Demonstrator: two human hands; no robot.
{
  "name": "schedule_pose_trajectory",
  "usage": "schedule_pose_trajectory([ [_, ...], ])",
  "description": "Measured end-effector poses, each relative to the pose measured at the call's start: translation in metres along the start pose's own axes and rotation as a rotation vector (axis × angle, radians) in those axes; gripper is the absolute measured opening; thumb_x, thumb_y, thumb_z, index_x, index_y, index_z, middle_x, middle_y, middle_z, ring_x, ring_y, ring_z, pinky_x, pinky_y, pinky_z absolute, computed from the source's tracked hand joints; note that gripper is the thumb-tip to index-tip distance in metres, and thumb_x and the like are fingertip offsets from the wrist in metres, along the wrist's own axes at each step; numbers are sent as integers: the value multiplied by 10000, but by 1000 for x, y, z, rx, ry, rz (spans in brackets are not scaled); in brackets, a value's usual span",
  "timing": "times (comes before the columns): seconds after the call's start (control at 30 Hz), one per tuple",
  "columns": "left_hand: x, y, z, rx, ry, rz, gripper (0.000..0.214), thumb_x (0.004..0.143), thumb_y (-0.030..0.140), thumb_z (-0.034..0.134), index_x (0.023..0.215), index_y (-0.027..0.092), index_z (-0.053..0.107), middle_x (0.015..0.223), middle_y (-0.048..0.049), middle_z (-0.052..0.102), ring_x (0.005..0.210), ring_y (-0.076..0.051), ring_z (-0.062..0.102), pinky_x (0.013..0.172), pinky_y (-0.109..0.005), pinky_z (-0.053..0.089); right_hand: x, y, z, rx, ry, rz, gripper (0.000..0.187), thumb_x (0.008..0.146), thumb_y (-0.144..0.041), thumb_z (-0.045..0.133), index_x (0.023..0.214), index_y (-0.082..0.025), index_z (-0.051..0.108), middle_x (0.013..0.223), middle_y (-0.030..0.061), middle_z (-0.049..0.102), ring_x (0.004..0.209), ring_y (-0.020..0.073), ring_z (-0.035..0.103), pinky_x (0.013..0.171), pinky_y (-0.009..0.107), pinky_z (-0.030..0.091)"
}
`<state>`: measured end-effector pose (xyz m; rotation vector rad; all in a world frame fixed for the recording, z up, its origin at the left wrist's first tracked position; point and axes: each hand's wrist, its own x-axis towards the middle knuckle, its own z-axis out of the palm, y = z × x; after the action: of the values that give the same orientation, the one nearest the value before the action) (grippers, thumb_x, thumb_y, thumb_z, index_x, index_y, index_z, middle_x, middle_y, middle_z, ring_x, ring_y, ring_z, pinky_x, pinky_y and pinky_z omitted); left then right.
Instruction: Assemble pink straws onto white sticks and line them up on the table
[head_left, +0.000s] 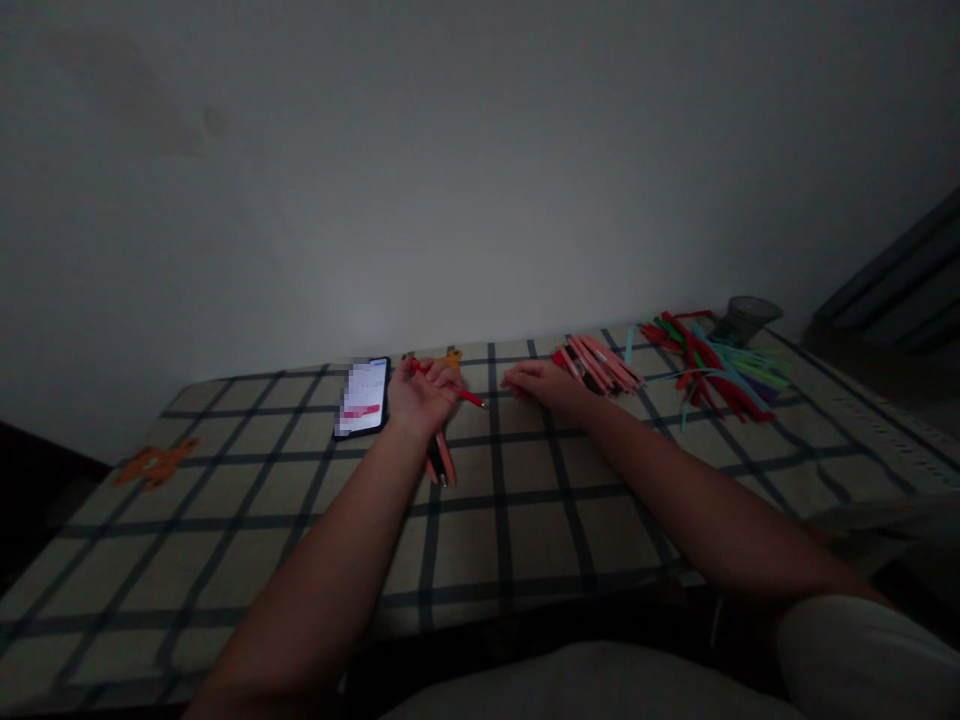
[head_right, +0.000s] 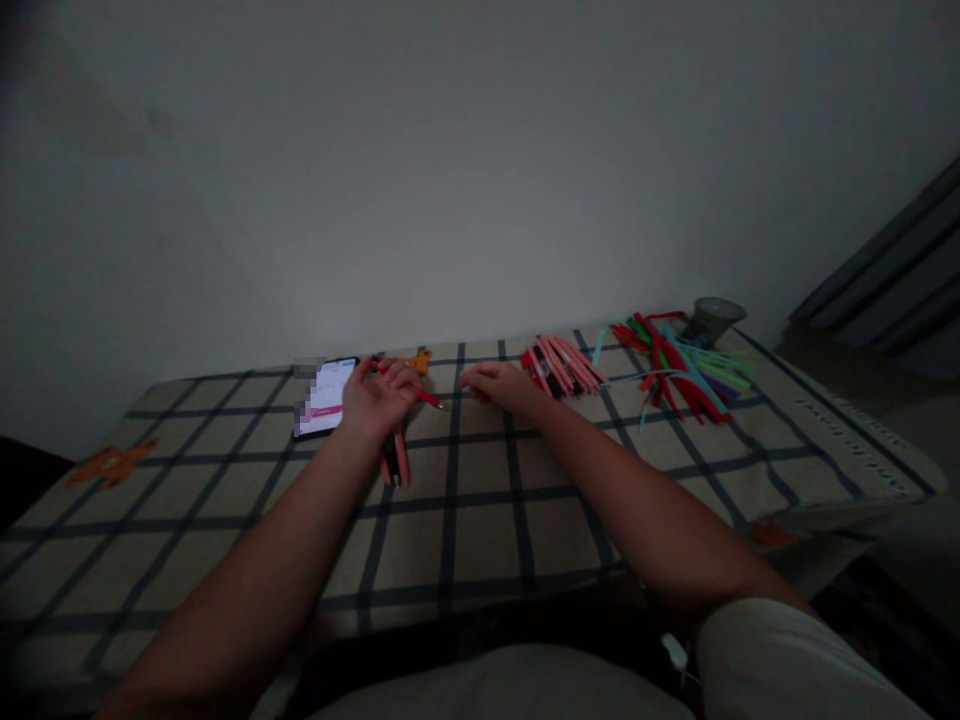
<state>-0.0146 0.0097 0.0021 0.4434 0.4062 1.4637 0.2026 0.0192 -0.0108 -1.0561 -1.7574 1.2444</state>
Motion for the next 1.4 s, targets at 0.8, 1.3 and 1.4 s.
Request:
schedule_pose_trajectory([
  [0.8,0,1,-3,60,12,121,354,933,312,326,610,191,408,534,32,296,458,-94,330,522,-245,424,-1,-2,0,-42,-22,19,367,789,-504,546,832,-157,657,612,-24,534,557,101,460,523,235,315],
  [1.3,1,2,-2,30,13,132,364,930,308,301,599,189,395,539,30,284,469,-96,332,514,-244,411,-3,-3,1,-51,-38,31,358,804,-502,543,817,-158,642,635,-15,549,574,107,477,535,241,322],
  [1.4,1,2,-3,25,9,143,352,927,297,309,603,190,392,537,27,293,470,-100,334,508,-245,404,-2,-2,1,-48,-39,31,357,798,-499,546,830,-157,646,634,-13,554,575,110,484,536,242,324],
])
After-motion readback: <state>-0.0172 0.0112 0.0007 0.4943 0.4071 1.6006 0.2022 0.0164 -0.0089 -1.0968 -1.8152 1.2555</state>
